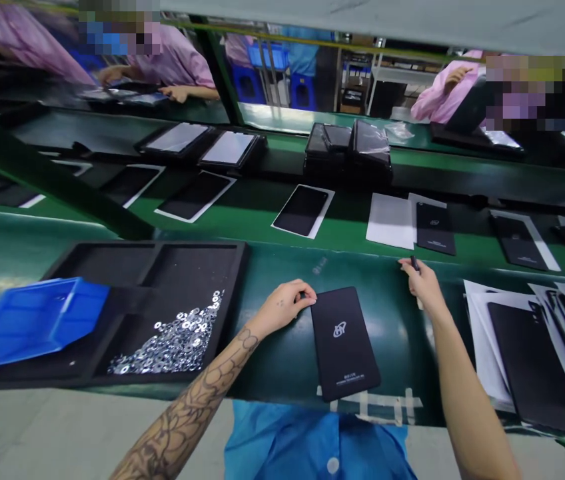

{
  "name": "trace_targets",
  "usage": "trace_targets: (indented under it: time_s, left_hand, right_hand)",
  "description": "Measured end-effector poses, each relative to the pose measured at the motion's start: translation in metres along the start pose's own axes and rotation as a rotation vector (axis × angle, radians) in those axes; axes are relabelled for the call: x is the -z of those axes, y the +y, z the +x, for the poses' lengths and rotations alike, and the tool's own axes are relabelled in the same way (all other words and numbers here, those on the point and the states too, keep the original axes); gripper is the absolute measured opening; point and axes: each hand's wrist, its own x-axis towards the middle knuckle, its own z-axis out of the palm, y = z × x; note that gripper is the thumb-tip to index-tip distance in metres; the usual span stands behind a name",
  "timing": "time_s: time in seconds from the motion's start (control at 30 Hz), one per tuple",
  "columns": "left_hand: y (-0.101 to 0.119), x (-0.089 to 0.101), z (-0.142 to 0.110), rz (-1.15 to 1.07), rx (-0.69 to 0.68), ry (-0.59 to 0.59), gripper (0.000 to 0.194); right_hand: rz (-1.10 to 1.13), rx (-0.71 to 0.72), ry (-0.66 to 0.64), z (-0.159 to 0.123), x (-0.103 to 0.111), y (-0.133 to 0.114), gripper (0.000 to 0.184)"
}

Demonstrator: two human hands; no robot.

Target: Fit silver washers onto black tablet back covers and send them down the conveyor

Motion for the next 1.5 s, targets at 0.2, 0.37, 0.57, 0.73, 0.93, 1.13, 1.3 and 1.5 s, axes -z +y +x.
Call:
trace_targets:
  time_s: [0.2,0.37,0.57,0.73,0.93,1.13,1.3,1.5]
  left_hand:
    - [0.007,0.003,0.012,0.071,0.052,-0.058,0.017]
    - [0.005,-0.001,0.008,0.07,0.071,-0.016,0.02]
    - [0.01,-0.001,0.01,0.161,0.11,-0.041,0.015]
    - [0.013,0.015,0.034,0.261,0.139,-0.172,0.017]
    - [0.028,0.03,0.077,0.397,0.025,-0.356,0.035]
    - [0.035,0.023,0.106,0.541,-0.251,-0.561,0.036]
    - [0.029,0.02,0.112,0.541,-0.266,-0.586,0.037]
    - [0.02,0.029,0.098,0.448,-0.207,-0.51,0.028]
  right_hand:
    - [0.151,-0.029,-0.158,-0.036,-0.045,-0.015,0.056]
    - [-0.257,0.269,0.067,0.021,-0.032,-0.019,0.048]
    - [-0.727,0.237,0.04,0.095,-0.034,-0.044,0.049]
    - [-0.781,0.362,-0.152,0.084,-0.089,-0.066,0.044]
    - [-0.748,0.352,-0.17,0.076,-0.126,-0.079,0.05]
    - [-0.764,0.363,-0.176,0.085,-0.112,-0.074,0.049]
    - [-0.773,0.42,-0.149,0.084,-0.105,-0.081,0.046]
    - [-0.174,0.55,-0.175,0.025,-0.115,-0.121,0.037]
